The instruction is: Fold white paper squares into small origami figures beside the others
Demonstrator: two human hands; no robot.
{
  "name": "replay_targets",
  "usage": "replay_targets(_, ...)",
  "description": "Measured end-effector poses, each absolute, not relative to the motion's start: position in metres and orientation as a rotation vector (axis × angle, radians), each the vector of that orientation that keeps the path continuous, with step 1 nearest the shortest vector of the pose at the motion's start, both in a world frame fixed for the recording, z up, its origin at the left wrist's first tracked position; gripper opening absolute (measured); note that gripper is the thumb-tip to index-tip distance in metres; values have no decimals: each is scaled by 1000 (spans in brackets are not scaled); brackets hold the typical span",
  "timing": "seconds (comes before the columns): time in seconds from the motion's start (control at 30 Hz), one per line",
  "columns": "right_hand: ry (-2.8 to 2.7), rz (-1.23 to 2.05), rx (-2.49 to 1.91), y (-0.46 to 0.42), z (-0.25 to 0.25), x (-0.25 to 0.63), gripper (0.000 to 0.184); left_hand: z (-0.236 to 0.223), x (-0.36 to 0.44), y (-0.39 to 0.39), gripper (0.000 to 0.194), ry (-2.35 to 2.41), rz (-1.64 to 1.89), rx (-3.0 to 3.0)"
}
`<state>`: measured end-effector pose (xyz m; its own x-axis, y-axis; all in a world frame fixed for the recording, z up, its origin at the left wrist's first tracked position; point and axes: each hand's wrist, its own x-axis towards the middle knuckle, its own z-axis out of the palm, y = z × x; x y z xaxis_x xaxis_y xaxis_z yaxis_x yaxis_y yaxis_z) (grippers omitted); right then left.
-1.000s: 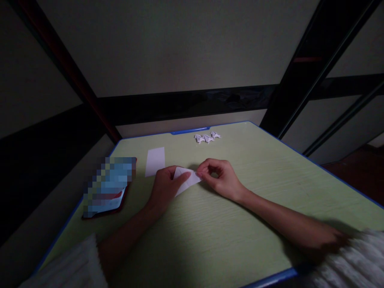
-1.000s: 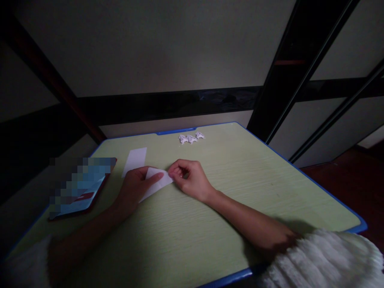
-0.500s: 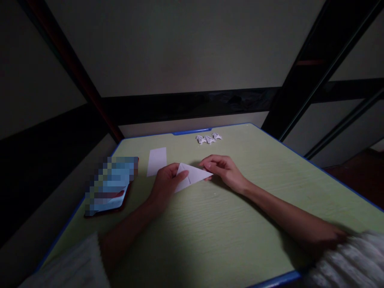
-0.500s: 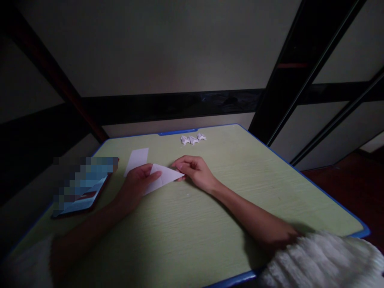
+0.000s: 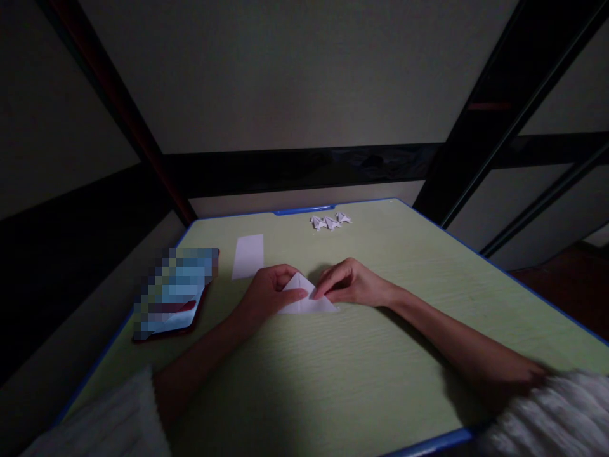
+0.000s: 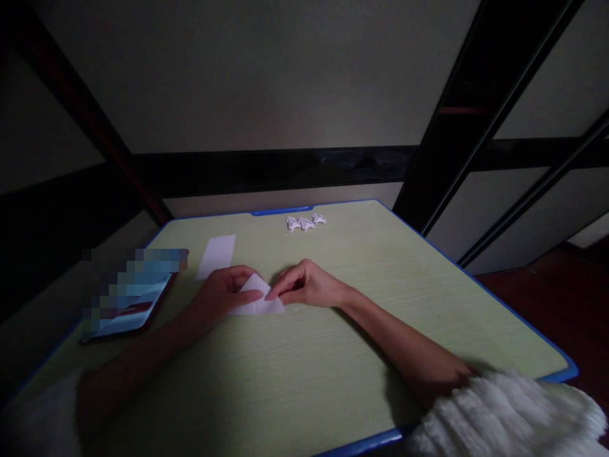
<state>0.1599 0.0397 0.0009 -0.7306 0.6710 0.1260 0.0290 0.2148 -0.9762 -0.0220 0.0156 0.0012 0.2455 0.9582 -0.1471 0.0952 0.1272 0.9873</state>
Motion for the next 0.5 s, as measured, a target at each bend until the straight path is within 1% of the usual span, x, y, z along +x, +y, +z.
replay_targets(0.27,-2097,1421,-544,40,0,160,9,3,-19,14,23,1186,911,1337)
replay_targets(0.4,-2018,1369,-628,40,-1,158,7,0,-17,14,23,1211,951,1303)
replay_targets(0.5,-1913,1360,-692,39,-2,154,8,-3,-17,15,22,1199,997,1285)
